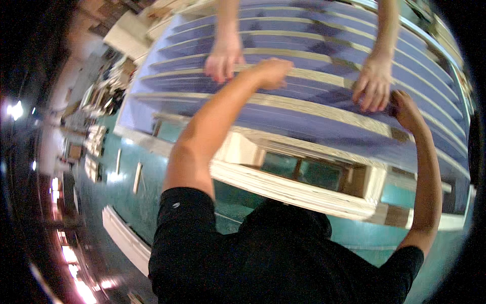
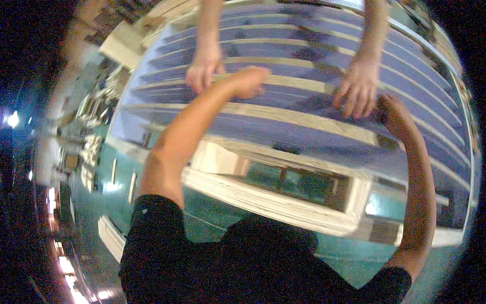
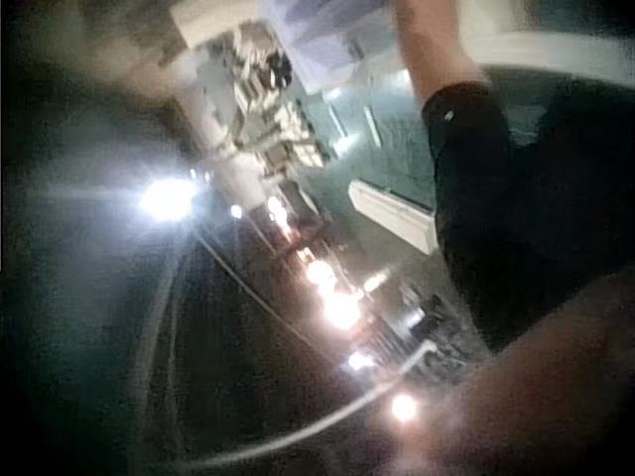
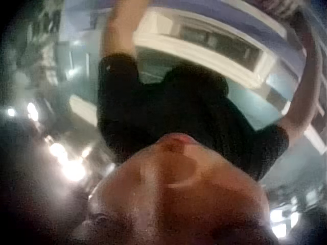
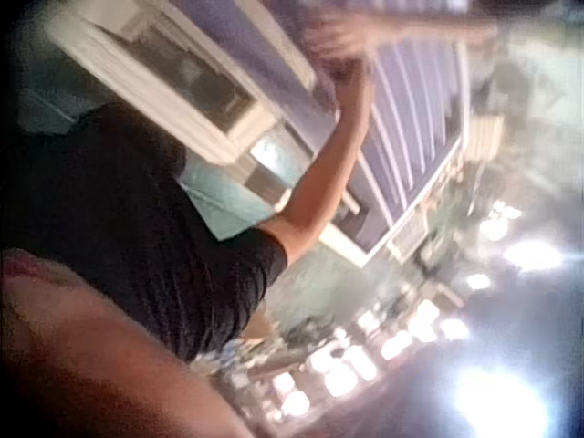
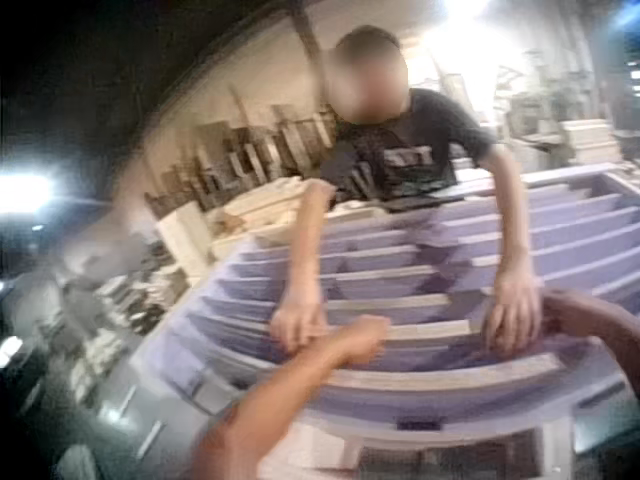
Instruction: The person assembles a wooden slatted structure by placing small wooden blocks into slots and securing them with a pneumatic nail gun. The person repeatedly positions the blocks and uses the nail gun to fasten them to the frame.
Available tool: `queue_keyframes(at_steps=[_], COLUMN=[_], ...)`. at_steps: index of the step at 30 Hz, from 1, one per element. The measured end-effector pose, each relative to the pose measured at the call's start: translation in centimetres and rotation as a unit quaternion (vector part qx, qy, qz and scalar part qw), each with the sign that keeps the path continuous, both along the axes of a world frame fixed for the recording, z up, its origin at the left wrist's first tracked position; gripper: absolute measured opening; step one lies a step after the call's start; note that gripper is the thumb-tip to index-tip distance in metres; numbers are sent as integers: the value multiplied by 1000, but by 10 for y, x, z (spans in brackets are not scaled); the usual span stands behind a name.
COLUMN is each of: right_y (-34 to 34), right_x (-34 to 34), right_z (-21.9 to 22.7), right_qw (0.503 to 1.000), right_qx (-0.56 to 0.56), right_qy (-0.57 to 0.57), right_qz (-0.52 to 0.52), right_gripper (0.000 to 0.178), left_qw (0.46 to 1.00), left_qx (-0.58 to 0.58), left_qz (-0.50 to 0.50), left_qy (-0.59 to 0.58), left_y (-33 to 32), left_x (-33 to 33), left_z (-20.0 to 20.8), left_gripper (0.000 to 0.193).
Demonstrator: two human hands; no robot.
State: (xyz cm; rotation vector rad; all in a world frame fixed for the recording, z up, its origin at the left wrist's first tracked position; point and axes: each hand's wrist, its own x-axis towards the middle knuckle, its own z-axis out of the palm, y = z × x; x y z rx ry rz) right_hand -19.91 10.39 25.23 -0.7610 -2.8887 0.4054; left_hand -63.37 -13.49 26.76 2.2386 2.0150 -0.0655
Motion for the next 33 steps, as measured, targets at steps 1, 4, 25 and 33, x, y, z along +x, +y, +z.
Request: queue_keyframes(at_steps=[1, 4, 25, 33], right_y=[-19, -43, -84, -143], right_x=[-2, 23, 5, -151], right_z=[9, 17, 46, 12], right_qw=[996, 945, 958, 984], right_qx=[88, 293, 11, 135], right_qy=[-2, -7, -16, -114], right_qz=[-29, -145, -287, -18], right_gripper=[33, 47, 68, 44], left_qw=[1000, 999, 999, 997], left_qx=[8, -6, -23, 48], left_qz=[15, 37, 12, 62], left_qy=[16, 28, -33, 7], left_y=[-4, -9, 19, -114], left_x=[-3, 9, -20, -98], left_z=[-4, 2, -39, -17], left_gripper=[42, 41, 18, 60])
